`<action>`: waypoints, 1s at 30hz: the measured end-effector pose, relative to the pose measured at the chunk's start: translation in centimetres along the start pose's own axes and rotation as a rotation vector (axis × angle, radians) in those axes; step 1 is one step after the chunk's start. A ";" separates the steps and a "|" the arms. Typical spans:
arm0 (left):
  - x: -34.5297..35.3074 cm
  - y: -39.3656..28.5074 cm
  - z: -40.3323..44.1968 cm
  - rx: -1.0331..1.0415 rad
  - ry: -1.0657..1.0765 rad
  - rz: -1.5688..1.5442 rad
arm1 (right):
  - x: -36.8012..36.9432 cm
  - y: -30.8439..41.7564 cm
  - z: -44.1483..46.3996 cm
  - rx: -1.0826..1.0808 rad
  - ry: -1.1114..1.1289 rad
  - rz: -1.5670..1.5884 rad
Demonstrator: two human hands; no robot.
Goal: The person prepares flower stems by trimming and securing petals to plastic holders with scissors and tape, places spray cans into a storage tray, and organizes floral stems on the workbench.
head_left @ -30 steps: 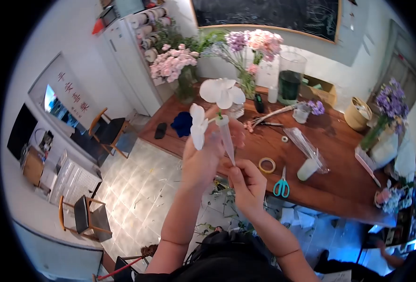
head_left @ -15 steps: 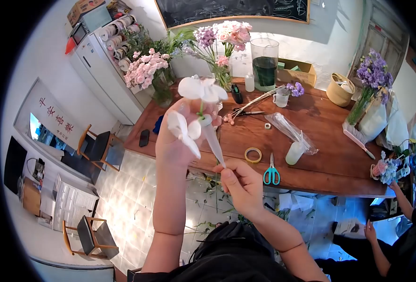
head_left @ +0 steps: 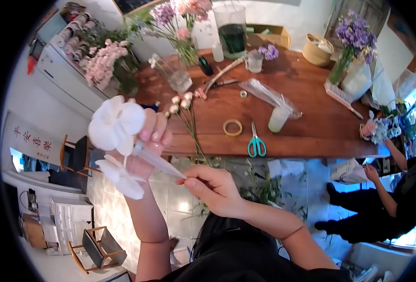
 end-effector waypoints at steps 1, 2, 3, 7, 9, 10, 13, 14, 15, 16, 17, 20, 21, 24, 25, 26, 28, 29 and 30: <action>-0.7 0.5 -0.4 -0.018 -0.037 -0.038 | 0.0 -0.8 -0.1 -0.003 -0.007 0.024; -1.4 1.0 -0.8 -0.034 -0.075 -0.076 | 0.0 -1.3 -0.1 -0.008 -0.010 0.049; -2.1 1.5 -1.2 -0.049 -0.113 -0.114 | 0.0 -1.6 -0.2 -0.033 -0.023 0.049; -3.5 2.4 -2.6 -0.096 -0.148 -0.101 | 0.0 -3.3 -0.6 0.034 -0.007 0.030; -3.9 2.4 -3.4 -0.101 -0.155 -0.118 | 0.2 -4.3 -0.6 0.002 -0.002 0.044; -4.0 2.3 -3.8 -0.102 -0.160 -0.125 | 0.6 -4.6 -0.6 0.008 0.011 0.056; -5.1 1.0 -5.6 -0.026 -0.277 -0.024 | 2.3 -4.6 -0.4 0.032 0.084 0.084; -5.6 0.2 -6.5 0.006 -0.347 0.020 | 2.7 -4.8 -0.3 0.032 0.095 0.080; -6.3 -0.2 -7.4 0.007 -0.391 0.050 | 3.3 -5.3 -0.3 0.030 0.106 0.076; -8.0 -0.6 -8.6 0.003 -0.542 0.161 | 3.9 -5.9 -0.2 0.030 0.116 0.072; -9.7 -1.1 -10.2 0.001 -0.693 0.270 | 4.2 -6.5 -0.1 0.063 0.130 0.079; -14.4 -2.3 -15.4 -0.085 -0.840 0.933 | 4.9 -8.0 0.7 0.000 0.010 0.078; -15.3 -2.0 -16.8 -0.101 -0.824 0.893 | 5.3 -8.0 1.3 -0.004 0.013 0.047; -16.8 -2.3 -19.3 -0.105 -0.687 0.805 | 8.1 -11.0 2.5 0.142 0.035 0.066; -16.1 -3.0 -18.7 -0.052 -0.610 0.741 | 9.4 -11.7 3.1 0.118 0.032 0.026; -16.6 -3.7 -19.3 -0.049 -0.599 0.748 | 10.8 -12.5 3.6 0.094 0.028 -0.015; -18.2 -5.5 -20.6 -0.023 -0.607 0.724 | 14.0 -15.1 4.6 0.070 -0.014 -0.055; -19.6 -6.6 -21.7 -0.015 -0.603 0.737 | 15.9 -16.8 5.0 0.069 -0.044 -0.057; -20.5 -8.0 -22.2 0.022 -0.560 0.771 | 17.7 -18.4 5.4 0.068 -0.066 -0.065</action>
Point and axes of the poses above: each hand's wrist, its own z-axis towards the middle knuckle, its own x-axis out of the palm, y = z × x, the point moved 10 cm from there along z, towards the middle knuckle, and after that the axes turned 4 degrees about -y, right-handed, at the moved point
